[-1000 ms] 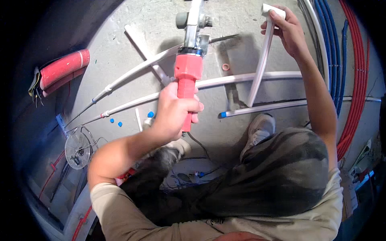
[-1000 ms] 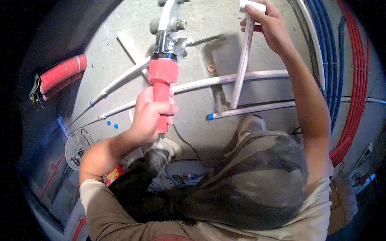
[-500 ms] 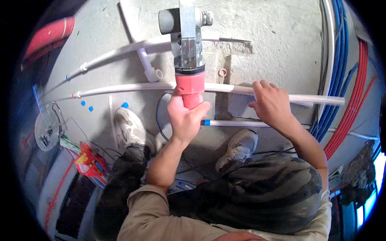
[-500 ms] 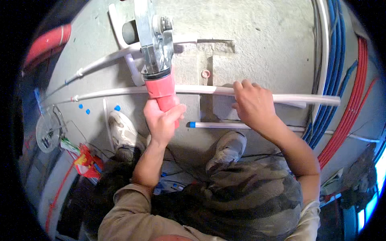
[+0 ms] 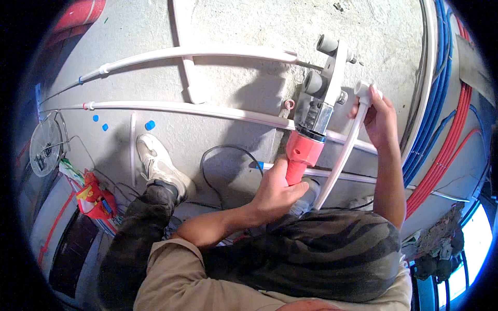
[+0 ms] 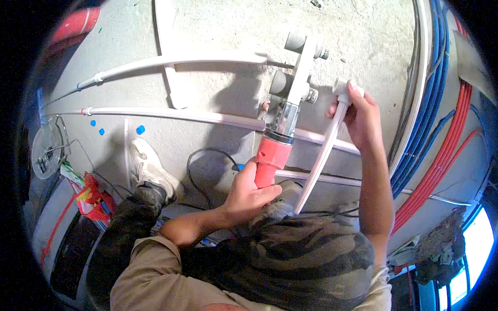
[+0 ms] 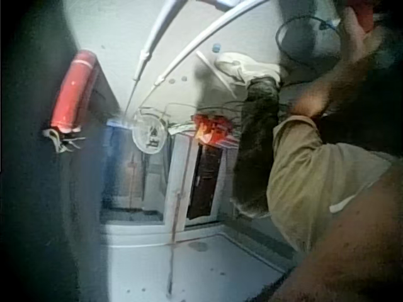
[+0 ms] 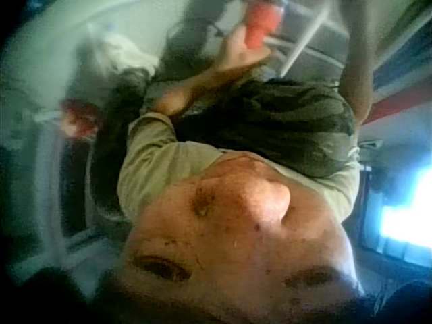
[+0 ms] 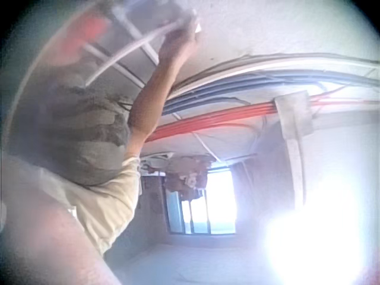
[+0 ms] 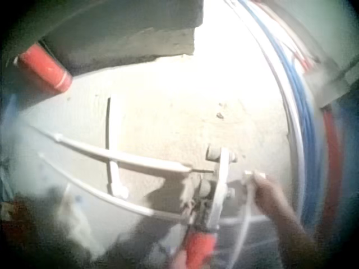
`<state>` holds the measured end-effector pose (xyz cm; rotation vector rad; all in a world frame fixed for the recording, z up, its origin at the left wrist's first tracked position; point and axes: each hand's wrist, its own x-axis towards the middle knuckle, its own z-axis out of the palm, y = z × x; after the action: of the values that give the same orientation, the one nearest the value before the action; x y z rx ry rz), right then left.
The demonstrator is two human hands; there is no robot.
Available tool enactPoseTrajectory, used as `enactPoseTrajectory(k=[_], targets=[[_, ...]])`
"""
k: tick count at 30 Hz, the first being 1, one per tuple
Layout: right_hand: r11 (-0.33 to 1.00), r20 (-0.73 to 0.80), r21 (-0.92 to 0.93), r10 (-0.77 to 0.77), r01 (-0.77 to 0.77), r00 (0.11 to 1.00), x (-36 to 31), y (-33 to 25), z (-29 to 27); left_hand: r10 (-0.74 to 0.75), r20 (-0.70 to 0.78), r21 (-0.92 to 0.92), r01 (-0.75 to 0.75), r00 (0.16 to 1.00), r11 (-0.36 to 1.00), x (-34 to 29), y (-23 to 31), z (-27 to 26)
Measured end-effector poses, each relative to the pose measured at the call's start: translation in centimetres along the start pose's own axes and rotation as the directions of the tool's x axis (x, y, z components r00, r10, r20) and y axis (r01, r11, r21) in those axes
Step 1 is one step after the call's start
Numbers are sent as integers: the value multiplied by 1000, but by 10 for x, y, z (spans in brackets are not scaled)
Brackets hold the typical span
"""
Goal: The person assembles a white PVC pipe structure on the floor. They use a utility knife to trim a pipe end and a red pipe fusion tool to heat and join pipe sections and fittings together.
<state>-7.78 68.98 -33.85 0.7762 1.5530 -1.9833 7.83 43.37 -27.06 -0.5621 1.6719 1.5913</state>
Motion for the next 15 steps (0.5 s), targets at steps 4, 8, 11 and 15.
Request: enactPoseTrajectory(k=[4, 8, 11, 15], targets=[[991, -159, -117, -77, 58, 984, 0, 19, -2, -30, 21, -54, 32, 999, 998, 1, 13, 5], [998, -90, 38, -53, 57, 995, 8, 23, 2, -14, 28, -116, 18, 999, 993, 14, 17, 6], [999, -12, 6, -48, 48, 999, 17, 20, 7, -30, 35, -126, 35, 999, 991, 27, 17, 7], [1000, 61, 10, -5, 5, 998, 24, 16, 17, -55, 39, -145, 61, 998, 988, 32, 17, 7]])
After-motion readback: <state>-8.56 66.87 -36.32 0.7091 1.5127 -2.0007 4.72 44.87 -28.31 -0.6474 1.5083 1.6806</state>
